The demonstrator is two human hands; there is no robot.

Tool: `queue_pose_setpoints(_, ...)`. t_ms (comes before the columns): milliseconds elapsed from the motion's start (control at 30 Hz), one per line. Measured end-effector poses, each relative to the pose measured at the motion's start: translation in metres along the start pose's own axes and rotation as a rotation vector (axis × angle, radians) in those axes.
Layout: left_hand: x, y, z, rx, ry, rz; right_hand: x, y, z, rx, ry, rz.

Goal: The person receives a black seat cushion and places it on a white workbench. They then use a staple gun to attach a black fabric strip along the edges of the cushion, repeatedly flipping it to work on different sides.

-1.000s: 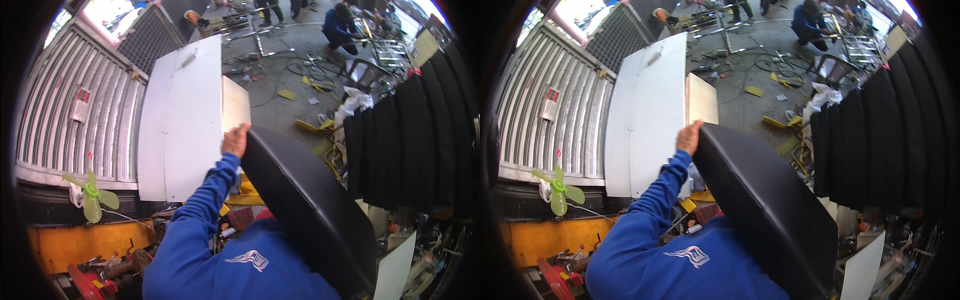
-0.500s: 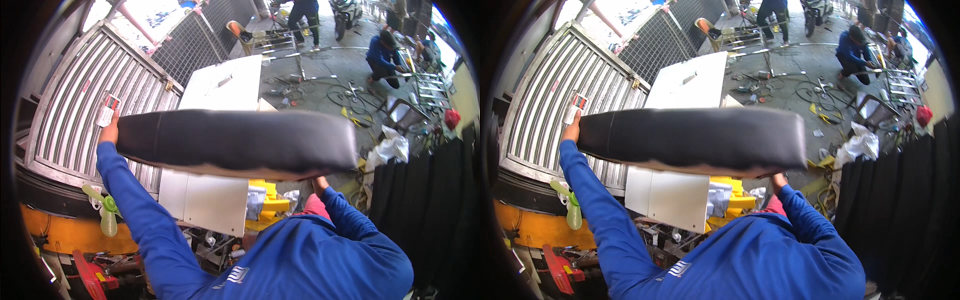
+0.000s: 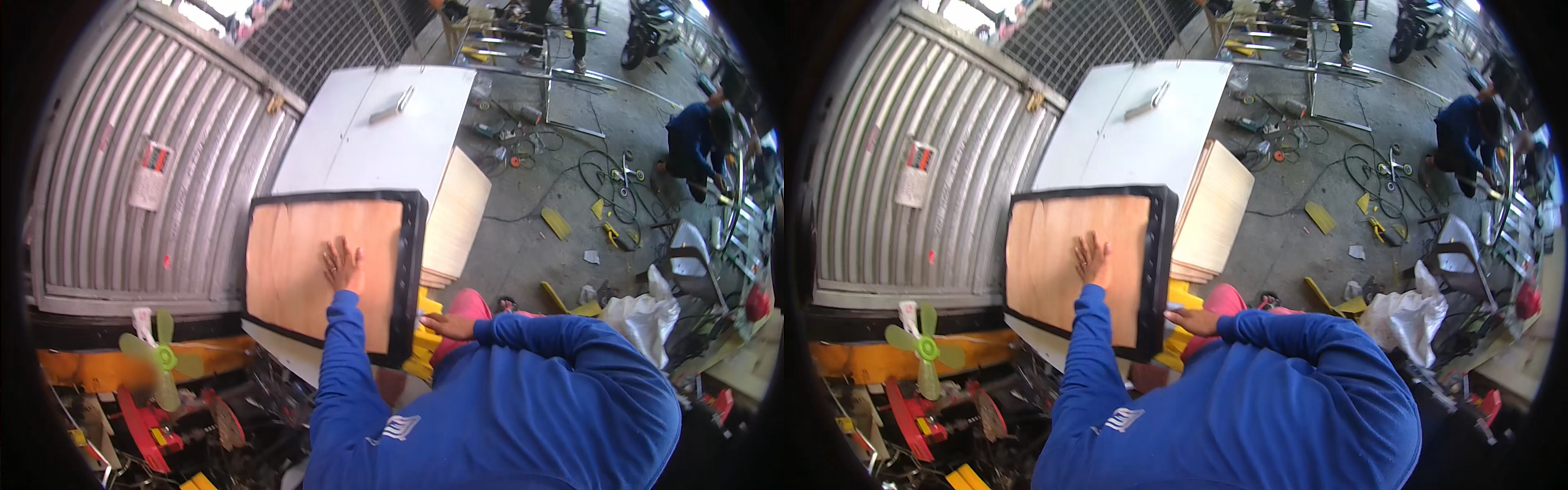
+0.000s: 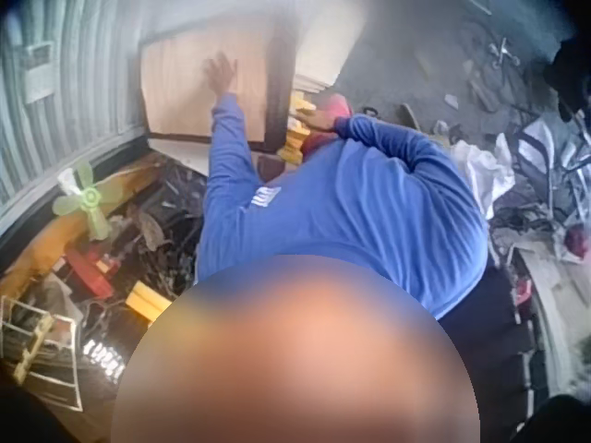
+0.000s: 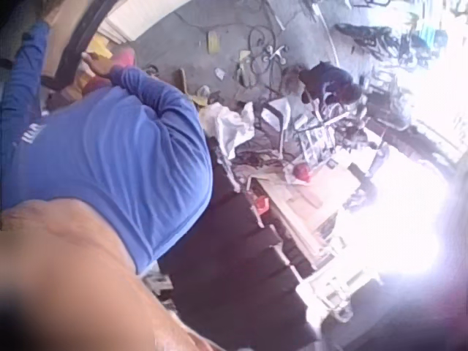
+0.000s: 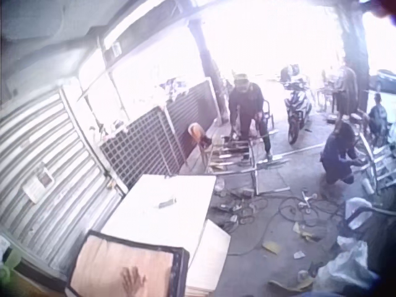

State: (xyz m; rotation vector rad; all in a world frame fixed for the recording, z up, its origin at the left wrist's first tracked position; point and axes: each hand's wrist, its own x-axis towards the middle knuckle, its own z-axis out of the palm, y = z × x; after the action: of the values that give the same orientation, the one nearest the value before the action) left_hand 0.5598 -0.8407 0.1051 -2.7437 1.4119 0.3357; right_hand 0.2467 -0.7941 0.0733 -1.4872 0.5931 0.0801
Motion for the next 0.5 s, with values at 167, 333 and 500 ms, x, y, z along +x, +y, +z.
queue_pose_setpoints(167, -0.026, 0.005, 0.005, 0.03, 0.297, 0.071, 0.01, 0.013, -0.075, -0.114, -0.217, 0.078)
queue_pose_setpoints(333, -0.007, 0.008, -0.003, -0.016, 0.315, 0.066, 0.04, 0.017, -0.157, -0.019, 0.035, 0.217)
queue_pose_setpoints(500, -0.003, 0.013, -0.019, -0.234, 0.349, 0.035, 0.058, -0.017, -0.231, 0.042, 0.131, 0.156)
